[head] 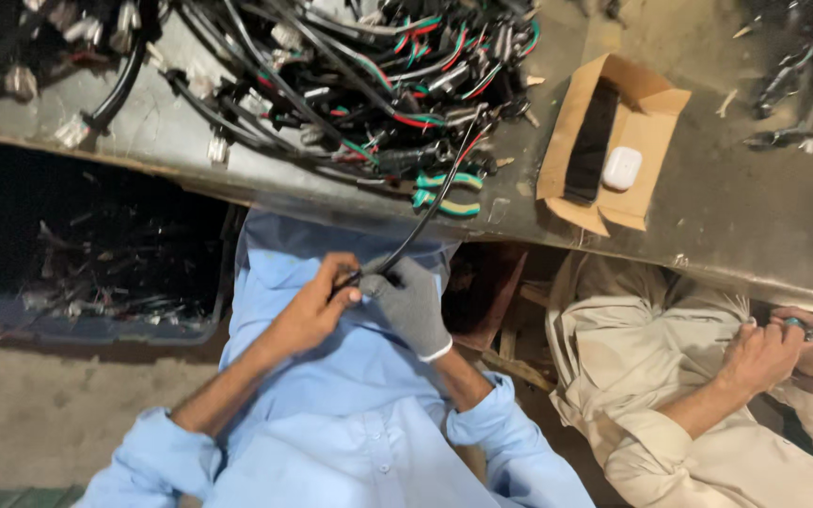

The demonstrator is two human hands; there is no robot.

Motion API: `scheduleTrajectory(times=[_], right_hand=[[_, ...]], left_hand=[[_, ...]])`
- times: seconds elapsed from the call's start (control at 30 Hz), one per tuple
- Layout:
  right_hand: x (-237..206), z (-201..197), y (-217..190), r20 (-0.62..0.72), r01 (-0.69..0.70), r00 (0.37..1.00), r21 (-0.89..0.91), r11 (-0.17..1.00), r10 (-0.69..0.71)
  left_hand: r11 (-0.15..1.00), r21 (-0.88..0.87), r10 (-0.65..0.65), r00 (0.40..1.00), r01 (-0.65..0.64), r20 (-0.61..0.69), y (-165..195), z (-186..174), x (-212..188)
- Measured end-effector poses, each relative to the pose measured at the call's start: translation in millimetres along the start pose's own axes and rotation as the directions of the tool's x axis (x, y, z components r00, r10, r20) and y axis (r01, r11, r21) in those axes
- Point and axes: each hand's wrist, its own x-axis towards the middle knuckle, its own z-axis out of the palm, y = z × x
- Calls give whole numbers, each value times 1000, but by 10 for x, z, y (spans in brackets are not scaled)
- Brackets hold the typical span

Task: The person sits at a workbench assembling wire harnesses. They pick up a cable, insert its wires into a connector housing, and use pliers to crimp or secure terminals, placing finished assemblies on the table with a pile of completed harnesses.

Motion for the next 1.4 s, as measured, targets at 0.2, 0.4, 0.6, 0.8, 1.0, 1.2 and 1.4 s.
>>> scheduleTrajectory(times=[0.2,0.4,0.6,0.8,1.0,1.2,1.4], right_hand=[[69,-117,170,101,-22,995,117,993,10],[71,-86,138,-27,-64,997,42,997,66],[357,-625,-354,79,584,687,-652,484,-723],[529,-818,-328,89,345,756,-896,279,-648],[205,-397,231,31,-50,998,-115,992,54],[365,-97,495,150,329,941,-187,926,-304],[676,-345,438,310,280,929,-240,929,-200]], left_hand=[[951,-303,-34,995,61,94,-27,30,85],[990,102,104,990,-94,-94,6,216,67],[990,-14,136,989,-137,-53,95,-46,345],[994,-77,76,997,-74,24,251,-174,430],[984,177,27,999,-21,-31,210,-150,385],[964,262,64,996,-47,-59,52,-112,330],[995,72,69,997,-66,-30,-78,-37,431]])
